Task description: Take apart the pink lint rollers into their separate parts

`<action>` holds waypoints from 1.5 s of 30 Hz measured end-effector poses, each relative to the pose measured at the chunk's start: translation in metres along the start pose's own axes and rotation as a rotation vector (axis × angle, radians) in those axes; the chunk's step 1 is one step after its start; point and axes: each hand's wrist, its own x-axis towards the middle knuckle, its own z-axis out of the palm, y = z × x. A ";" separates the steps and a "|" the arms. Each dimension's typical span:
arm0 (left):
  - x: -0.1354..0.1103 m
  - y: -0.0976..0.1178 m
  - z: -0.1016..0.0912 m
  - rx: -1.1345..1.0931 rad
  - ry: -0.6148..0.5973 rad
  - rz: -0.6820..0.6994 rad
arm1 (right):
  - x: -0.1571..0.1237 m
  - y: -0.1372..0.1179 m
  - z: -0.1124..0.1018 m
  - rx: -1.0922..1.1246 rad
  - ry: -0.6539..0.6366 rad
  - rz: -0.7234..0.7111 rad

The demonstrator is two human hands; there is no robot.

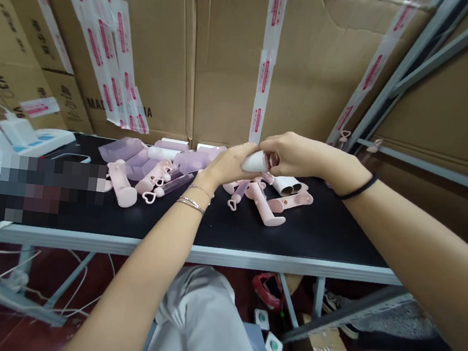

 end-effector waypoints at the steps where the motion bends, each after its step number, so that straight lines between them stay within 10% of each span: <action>1: 0.000 -0.002 -0.001 -0.017 -0.006 0.000 | 0.001 0.002 0.002 0.033 0.015 -0.014; 14: -0.001 -0.012 -0.009 -0.065 0.176 -0.084 | 0.015 0.009 0.023 0.038 0.273 0.085; 24: -0.003 -0.007 -0.008 -0.156 0.220 -0.152 | 0.037 0.005 0.086 0.372 0.742 0.188; 34: 0.002 -0.010 -0.002 -0.332 0.290 -0.187 | 0.013 0.017 0.103 0.409 0.849 0.358; 40: 0.001 -0.014 -0.005 -0.052 0.396 -0.403 | 0.003 0.032 0.107 0.421 1.295 0.641; 45: -0.004 -0.022 -0.002 0.152 0.288 -0.557 | 0.012 0.038 0.115 0.453 1.114 0.669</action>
